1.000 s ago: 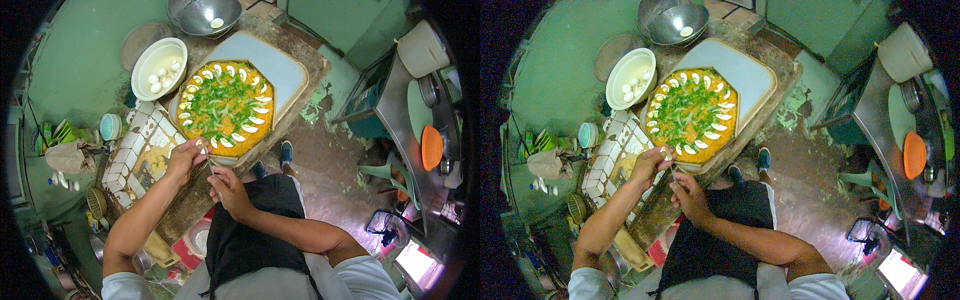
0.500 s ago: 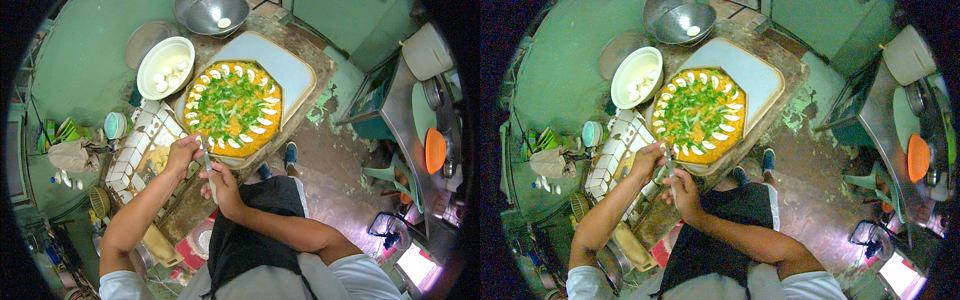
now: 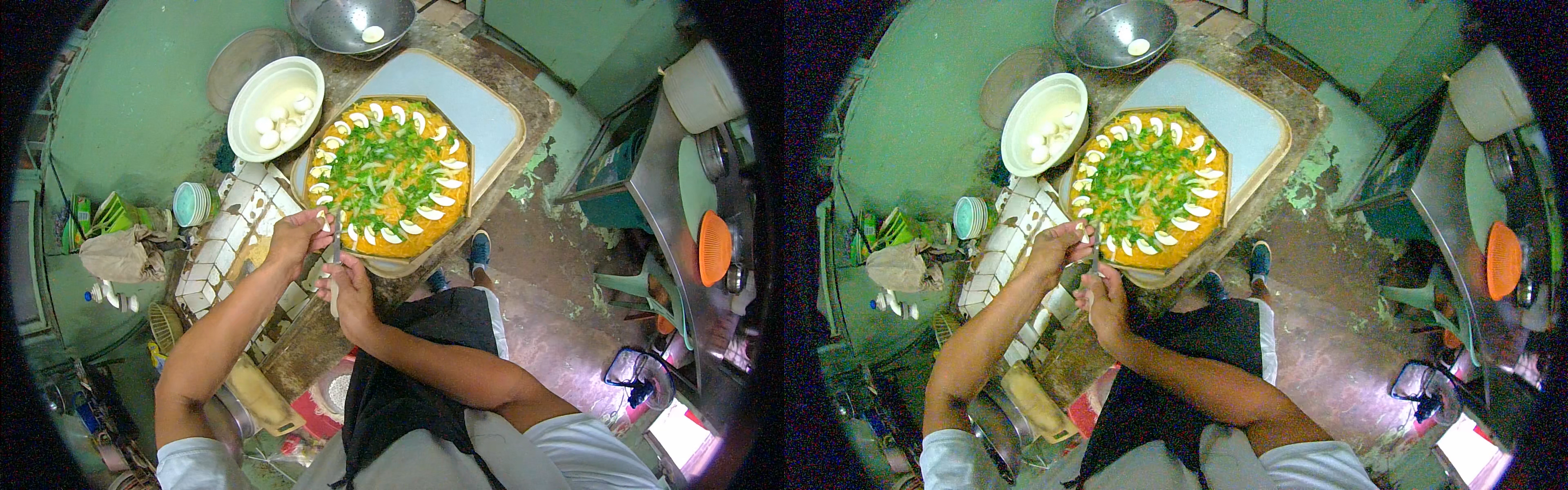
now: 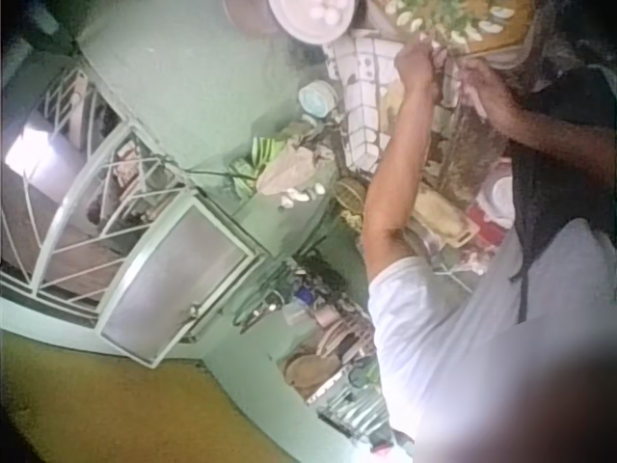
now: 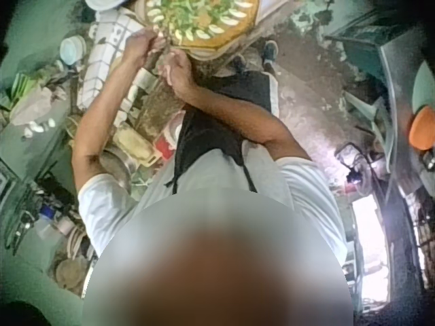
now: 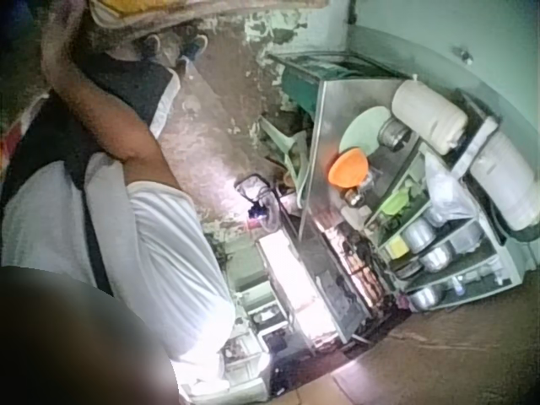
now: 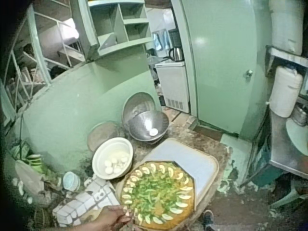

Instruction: The person scoops yellow noodles from a large pot into a serving tray, then blanches chopped green vegetables in boiling water and places them on top. The person slices hard-boiled eggs and arranges the slices in a circular pattern around the vegetables on the tray.

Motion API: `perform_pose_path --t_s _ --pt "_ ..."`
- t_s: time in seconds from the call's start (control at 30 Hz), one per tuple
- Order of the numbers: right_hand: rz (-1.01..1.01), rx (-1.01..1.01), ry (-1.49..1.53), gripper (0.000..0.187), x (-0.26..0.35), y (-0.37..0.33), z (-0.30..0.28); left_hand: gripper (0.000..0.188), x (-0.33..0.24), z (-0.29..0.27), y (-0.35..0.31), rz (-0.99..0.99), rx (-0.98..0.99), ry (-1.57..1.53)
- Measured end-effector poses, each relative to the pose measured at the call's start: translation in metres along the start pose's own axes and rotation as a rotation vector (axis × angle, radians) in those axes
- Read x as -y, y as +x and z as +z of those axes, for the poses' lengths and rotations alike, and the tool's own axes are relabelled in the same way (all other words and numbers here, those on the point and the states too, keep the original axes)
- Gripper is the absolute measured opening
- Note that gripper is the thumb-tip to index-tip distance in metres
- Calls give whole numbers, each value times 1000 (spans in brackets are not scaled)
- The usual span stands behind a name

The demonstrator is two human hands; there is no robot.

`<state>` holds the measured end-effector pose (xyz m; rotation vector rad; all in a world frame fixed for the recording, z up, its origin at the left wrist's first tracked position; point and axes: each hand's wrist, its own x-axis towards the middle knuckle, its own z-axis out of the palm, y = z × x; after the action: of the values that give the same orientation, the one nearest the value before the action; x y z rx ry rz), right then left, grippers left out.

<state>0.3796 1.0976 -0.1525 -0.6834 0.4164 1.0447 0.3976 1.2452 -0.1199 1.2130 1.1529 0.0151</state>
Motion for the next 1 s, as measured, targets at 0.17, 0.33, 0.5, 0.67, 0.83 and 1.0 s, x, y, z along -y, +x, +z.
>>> perform_pose_path --t_s 0.17,0.33,0.5,0.67,0.83,1.0 --pt "0 126 -187 34 5 -12 -3 29 0 -5 -4 45 5 104" --pt "-27 99 -318 33 -6 -9 -10 27 -9 -14 0 -86 103 35" --pt "51 -18 -94 31 -10 7 6 23 -11 -11 8 -58 48 22" --pt "152 93 83 34 21 -3 17 22 -6 -7 -1 66 -48 162" --pt "101 207 -215 39 81 -32 -10 27 -11 -2 -3 649 -143 859" --pt "-82 104 -421 36 131 -30 -31 11 -20 24 24 743 -246 887"
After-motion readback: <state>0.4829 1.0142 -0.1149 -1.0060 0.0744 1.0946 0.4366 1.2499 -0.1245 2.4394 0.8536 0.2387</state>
